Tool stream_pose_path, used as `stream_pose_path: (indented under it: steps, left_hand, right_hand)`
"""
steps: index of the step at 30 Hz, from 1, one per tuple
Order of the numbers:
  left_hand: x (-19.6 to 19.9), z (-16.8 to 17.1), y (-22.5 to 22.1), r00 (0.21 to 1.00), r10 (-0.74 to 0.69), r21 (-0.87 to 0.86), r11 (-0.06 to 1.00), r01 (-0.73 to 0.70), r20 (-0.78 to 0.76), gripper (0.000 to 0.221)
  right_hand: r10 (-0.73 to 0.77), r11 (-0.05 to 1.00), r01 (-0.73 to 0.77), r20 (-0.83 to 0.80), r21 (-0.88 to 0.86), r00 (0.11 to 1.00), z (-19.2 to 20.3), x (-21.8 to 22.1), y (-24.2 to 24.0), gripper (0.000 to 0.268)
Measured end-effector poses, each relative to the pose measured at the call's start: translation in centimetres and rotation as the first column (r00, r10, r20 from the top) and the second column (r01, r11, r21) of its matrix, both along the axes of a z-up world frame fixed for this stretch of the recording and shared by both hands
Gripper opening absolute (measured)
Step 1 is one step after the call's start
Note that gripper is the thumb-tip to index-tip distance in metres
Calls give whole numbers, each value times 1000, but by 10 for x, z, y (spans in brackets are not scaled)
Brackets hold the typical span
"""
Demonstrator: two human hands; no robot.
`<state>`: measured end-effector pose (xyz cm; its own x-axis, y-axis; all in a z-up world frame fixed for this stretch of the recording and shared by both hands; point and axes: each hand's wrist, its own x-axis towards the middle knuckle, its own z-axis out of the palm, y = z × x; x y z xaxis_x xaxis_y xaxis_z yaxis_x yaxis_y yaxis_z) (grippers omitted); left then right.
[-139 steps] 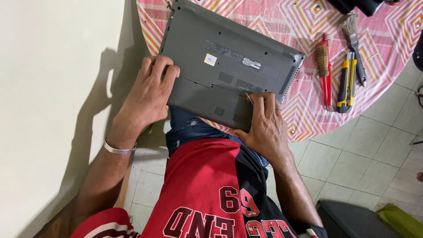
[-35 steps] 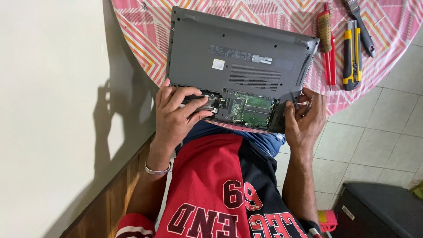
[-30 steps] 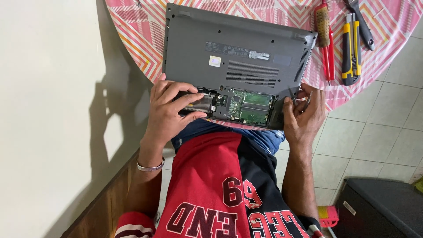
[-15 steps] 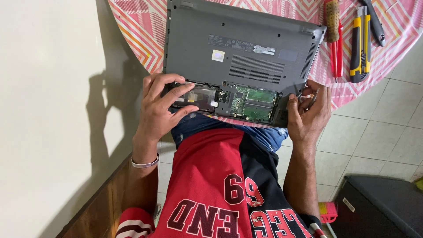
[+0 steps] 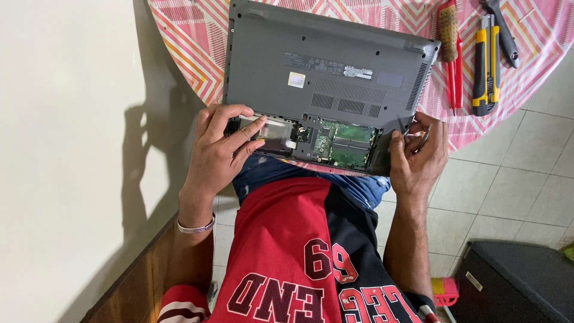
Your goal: Disassembling a laptop by removing screws from the back panel and prying the casing apart using tools.
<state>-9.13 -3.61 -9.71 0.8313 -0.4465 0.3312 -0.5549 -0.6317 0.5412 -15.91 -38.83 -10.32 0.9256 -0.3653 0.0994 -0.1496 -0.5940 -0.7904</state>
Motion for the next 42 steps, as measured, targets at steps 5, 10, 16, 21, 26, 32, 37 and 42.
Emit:
stream_pose_path:
  steps: [5,10,16,21,26,32,37,42]
  left_hand:
    - [-1,0,3,998,3,-10,1000,-3,-57,32]
    - [-1,7,1,998,-10,31,999,12,-54,46]
    - [5,17,8,983,-85,109,989,104,-162,68]
    - [19,8,12,983,-132,48,989,139,-131,57]
    - [29,7,13,975,-170,-52,985,164,-144,32]
    - [43,17,11,966,-207,-103,976,192,-155,7]
    - [44,19,2,982,-143,-63,989,136,-127,11]
    - [35,27,-10,989,-83,-113,991,70,-123,11]
  right_hand:
    - [-29,999,29,21,14,999,0,1,1,42]
    - [-33,999,33,18,1,999,-1,2,2,39]
    - [-38,997,39,8,-69,999,-8,-1,-2,35]
    - [-73,997,73,-1,-22,997,-7,1,1,32]
    - [-116,992,117,-9,55,993,-7,3,3,31]
    - [-137,989,137,3,49,991,-10,3,2,31]
    - [-125,989,121,32,86,992,-14,2,0,26]
    - [-92,991,86,57,103,994,-14,3,-4,24]
